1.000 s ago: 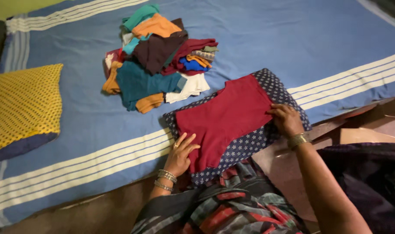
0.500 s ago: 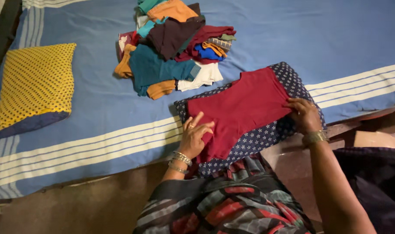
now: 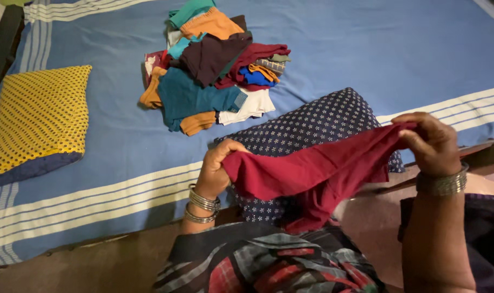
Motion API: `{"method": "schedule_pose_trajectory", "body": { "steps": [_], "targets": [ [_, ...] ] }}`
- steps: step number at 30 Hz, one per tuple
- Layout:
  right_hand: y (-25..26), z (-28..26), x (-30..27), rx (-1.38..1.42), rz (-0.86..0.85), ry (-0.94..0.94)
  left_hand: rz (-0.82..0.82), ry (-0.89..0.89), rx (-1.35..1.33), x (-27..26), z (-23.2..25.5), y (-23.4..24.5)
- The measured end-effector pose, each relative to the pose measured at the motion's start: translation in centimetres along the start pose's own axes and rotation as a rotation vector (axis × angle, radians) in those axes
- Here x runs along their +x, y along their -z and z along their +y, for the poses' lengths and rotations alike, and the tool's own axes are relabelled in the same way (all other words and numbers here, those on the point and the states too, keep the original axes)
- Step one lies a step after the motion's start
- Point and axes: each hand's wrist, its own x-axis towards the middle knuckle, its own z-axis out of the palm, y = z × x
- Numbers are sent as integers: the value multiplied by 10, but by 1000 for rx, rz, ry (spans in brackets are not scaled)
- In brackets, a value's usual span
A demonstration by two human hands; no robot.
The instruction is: The person folds several items of clothing on a bed, including a green top, a red top, and a dark brown garment, before placing them into a purple bag.
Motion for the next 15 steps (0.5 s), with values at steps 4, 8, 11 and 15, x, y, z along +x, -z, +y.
{"method": "schedule_pose_trajectory", "body": {
  "steps": [4,8,11,15],
  "targets": [
    [-20,-33,-3,-308,-73,33,44,409,198,-8,-36,-10],
    [-46,-68,4,-685,-11,306,-249,547,744,-21,-55,-17],
    [-69,-97,1,-872,65,281,-178,78,921,-22,-45,-25],
    [-111,-123,7,-833,-6,427,127,34,658,8,6,-73]
  ]
}}
